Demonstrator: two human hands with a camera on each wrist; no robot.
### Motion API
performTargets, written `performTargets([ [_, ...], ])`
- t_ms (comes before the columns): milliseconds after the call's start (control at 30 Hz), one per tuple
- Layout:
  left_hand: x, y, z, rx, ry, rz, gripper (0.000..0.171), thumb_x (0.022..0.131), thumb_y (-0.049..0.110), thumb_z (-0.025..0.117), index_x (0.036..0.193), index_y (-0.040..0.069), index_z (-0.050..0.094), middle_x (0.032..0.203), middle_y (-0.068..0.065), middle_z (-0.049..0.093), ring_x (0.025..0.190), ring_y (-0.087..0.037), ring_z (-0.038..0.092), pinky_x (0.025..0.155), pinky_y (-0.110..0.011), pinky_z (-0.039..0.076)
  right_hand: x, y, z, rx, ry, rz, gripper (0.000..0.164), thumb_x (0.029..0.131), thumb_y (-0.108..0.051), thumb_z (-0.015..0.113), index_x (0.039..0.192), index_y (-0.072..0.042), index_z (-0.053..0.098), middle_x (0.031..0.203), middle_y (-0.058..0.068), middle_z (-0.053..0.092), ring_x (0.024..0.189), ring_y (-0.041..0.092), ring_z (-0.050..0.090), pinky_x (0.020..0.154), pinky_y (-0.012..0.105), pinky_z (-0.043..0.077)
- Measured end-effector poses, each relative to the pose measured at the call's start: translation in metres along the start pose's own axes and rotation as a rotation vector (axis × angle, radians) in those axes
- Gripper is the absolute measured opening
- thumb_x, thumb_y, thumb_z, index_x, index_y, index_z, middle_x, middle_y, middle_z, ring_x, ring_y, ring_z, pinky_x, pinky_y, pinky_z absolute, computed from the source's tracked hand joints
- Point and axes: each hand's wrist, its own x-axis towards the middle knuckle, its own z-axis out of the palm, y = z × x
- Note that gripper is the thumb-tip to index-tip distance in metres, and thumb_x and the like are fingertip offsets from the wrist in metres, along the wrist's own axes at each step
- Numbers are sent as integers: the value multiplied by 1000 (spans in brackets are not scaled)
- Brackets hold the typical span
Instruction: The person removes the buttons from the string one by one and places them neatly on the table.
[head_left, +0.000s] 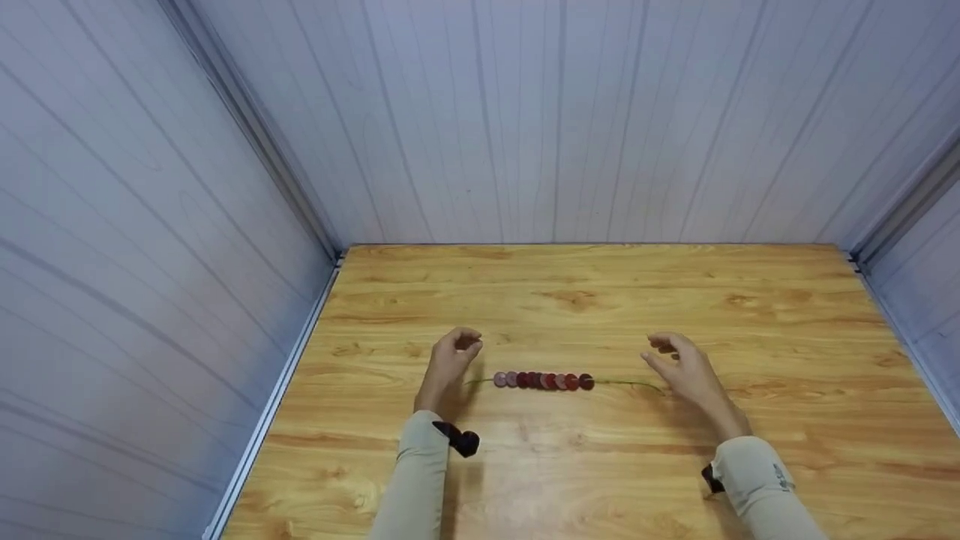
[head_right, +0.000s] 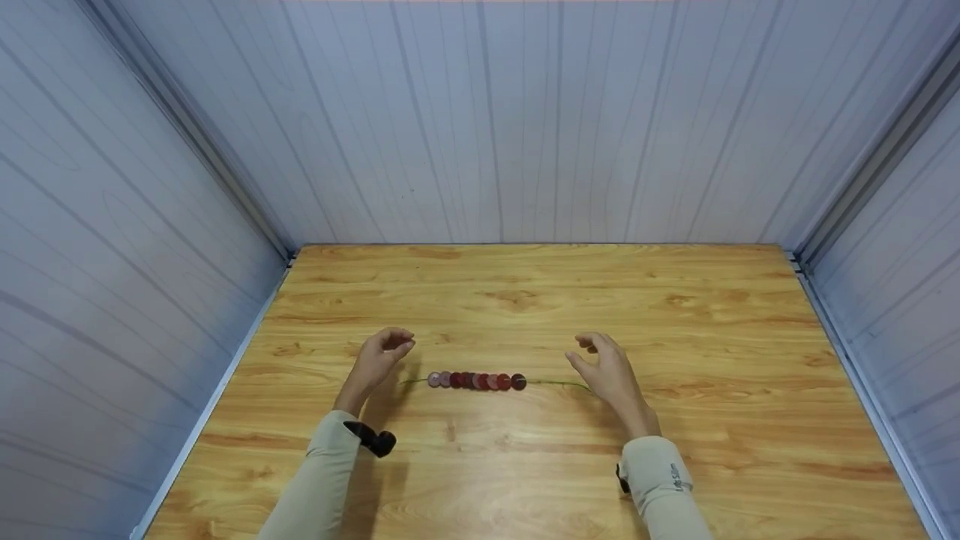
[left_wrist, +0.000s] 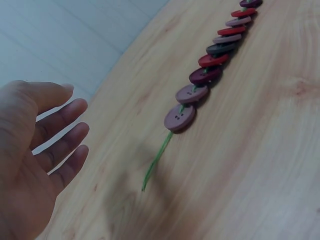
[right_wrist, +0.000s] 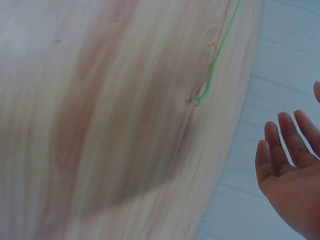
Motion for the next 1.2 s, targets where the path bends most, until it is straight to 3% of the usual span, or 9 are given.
performTargets([
  [233,-7,-11,0,42,-72,-51,22,95,14,60,111,-1,63,103,-9,65,95,-18,59,81,-29,52,-7,13,5,-5,-34,32,51,94,-36,60,128,3,54,123,23,58,113,36,53,98,54,44],
  [767,-17,-25,-1,99,-131,-119,19,93,14,62,108,3,66,98,-5,66,90,-16,59,77,-28,52,-15,27,10,-3,-106,113,47,94,-35,60,127,-1,55,119,18,61,110,35,60,95,49,51],
  [1033,-19,-29,0,125,-133,-116,15,92,13,63,103,4,68,94,-7,67,85,-15,58,74,-26,51,-15,29,14,-94,-63,68,33,92,-25,66,116,-2,63,109,13,67,102,31,63,92,51,50],
  [1200,-21,-31,1,205,-113,-100,12,92,14,65,100,8,70,92,-3,69,88,-17,60,80,-35,52,-16,31,16,-124,-50,43,29,90,-24,68,111,-4,66,105,10,69,98,29,64,88,48,53],
])
